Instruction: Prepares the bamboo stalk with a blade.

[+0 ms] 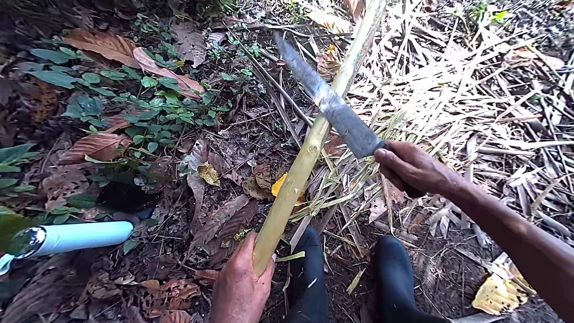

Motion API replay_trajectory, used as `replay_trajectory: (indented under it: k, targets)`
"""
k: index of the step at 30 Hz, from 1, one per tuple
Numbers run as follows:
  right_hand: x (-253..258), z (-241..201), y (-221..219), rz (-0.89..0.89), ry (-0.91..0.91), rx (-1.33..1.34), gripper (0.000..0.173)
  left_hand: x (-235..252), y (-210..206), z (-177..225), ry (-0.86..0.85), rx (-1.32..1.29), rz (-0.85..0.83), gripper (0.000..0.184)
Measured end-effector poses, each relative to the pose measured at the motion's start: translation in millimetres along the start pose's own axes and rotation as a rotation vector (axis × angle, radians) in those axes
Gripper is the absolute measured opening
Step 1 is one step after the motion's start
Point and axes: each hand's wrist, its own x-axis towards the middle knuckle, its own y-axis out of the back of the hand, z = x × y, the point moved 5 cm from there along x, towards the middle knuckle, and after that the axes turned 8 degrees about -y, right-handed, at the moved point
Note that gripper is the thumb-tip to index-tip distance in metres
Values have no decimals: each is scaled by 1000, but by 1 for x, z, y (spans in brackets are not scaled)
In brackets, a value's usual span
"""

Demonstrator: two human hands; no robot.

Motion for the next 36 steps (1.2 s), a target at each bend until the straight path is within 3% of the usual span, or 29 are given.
replay_trajectory:
  k: [3, 5, 8, 10, 13, 16, 22, 26, 32, 36]
  targets:
    - [6, 0, 10, 71, -33, 77, 42, -1, 0, 0, 14, 5, -13, 40]
    - [-9, -6, -11, -85, 15, -59, 42, 1, 0, 1, 8, 3, -10, 40]
    - [-30, -15, -63, -340, 236, -298, 43, 0, 0, 0, 0, -1, 5, 41]
    - [-25, -12, -63, -258, 215, -226, 42, -1, 0, 2, -25, 1, 16, 41]
    - [-2, 0, -13, 35, 69, -111, 43, 0, -1, 2, -25, -11, 8, 40]
    - [18, 24, 28, 236, 113, -66, 42, 2, -2, 0, -13, -15, -1, 39]
    - [53, 25, -4, 254, 219, 143, 36, 8, 11, -14, -6, -35, 11, 47]
    - [51, 27, -34, 195, 252, 142, 34, 15, 19, -25, 12, -51, 22, 49]
    - [60, 8, -9, 197, 178, 210, 32, 12, 16, -19, 3, -50, 9, 48]
    - [55, 5, -28, 95, 311, 43, 34, 13, 13, -24, -1, -36, 29, 48]
